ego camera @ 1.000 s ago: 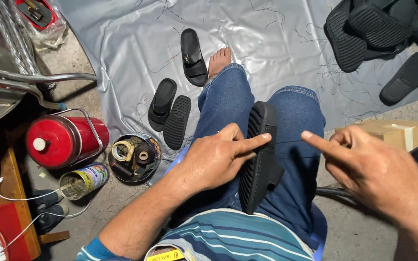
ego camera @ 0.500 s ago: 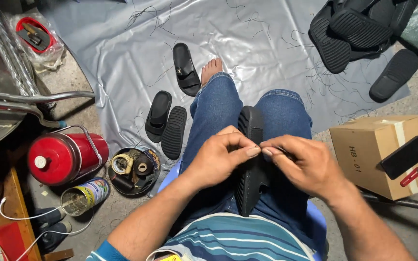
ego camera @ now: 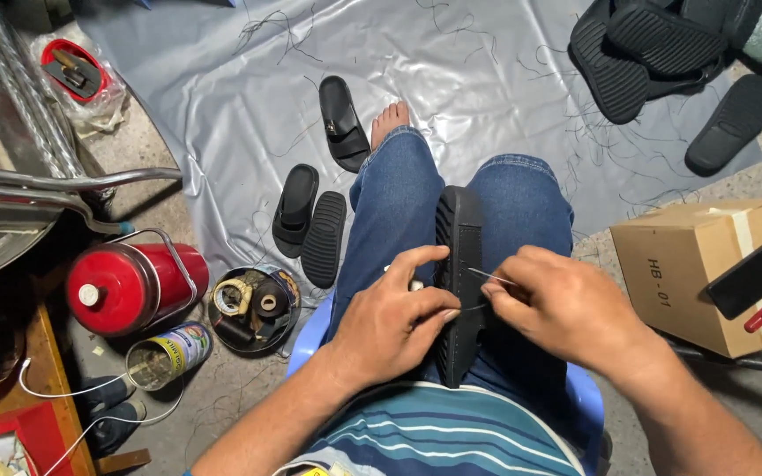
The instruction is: Hand-sewing the sole of a black sandal using a needle and thread while sitting on a chair.
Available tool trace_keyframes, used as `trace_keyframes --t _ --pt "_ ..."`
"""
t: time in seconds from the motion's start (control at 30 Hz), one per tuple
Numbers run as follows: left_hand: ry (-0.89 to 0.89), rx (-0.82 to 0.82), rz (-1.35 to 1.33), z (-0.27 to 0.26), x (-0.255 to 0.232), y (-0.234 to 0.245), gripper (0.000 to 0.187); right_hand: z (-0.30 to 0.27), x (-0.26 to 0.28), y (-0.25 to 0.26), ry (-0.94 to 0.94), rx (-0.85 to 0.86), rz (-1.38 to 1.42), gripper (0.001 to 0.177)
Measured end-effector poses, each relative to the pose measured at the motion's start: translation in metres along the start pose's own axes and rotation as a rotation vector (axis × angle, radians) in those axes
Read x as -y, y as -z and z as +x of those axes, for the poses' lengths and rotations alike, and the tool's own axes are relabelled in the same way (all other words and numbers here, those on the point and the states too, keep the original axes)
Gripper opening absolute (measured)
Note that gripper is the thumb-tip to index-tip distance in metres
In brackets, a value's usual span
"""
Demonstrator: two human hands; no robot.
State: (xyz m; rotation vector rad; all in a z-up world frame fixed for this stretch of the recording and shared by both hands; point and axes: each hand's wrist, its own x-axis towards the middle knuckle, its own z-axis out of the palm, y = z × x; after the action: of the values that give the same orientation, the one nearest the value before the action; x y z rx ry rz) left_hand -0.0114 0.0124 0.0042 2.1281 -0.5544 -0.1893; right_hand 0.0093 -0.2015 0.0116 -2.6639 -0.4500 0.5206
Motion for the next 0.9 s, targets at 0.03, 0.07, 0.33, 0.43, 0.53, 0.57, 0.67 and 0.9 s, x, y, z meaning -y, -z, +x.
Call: trace_keyframes --t 0.03,0.07,0.33,0.43,0.53,0.57,0.67,0.9 --pt "0.02 0.003 -0.024 0.0 0.0 0.002 0.008 0.0 -0.004 0.0 -0.032 0.035 0.311 0.01" --pt "0.041 0.006 -0.048 0.0 0.001 0.005 0.009 0.001 -0.008 -0.001 -0.062 0.07 0.622 0.006" --pt "0.165 0.053 0.051 0.006 0.009 0.01 0.023 0.036 -0.014 0.018 0.025 -0.222 1.712 0.011" --pt "0.061 0.189 -0.339 0.007 -0.013 0.044 0.017 0.055 -0.016 0.016 0.031 -0.151 1.874 0.012" --pt "-0.014 0.228 -0.882 0.001 -0.022 0.06 0.017 0.07 -0.019 0.007 -0.017 -0.136 2.016 0.012" --pt "0.002 0.164 -1.073 -0.001 -0.019 0.06 0.015 0.078 -0.02 0.006 -0.056 -0.187 2.023 0.013" --pt "0.1 0.057 -0.385 0.008 -0.004 0.025 0.05 0.086 -0.026 -0.008 -0.069 -0.168 2.059 0.013" --pt "0.092 0.152 0.052 -0.001 0.043 -0.011 0.051 0.089 -0.02 -0.012 -0.049 -0.169 2.126 0.014"
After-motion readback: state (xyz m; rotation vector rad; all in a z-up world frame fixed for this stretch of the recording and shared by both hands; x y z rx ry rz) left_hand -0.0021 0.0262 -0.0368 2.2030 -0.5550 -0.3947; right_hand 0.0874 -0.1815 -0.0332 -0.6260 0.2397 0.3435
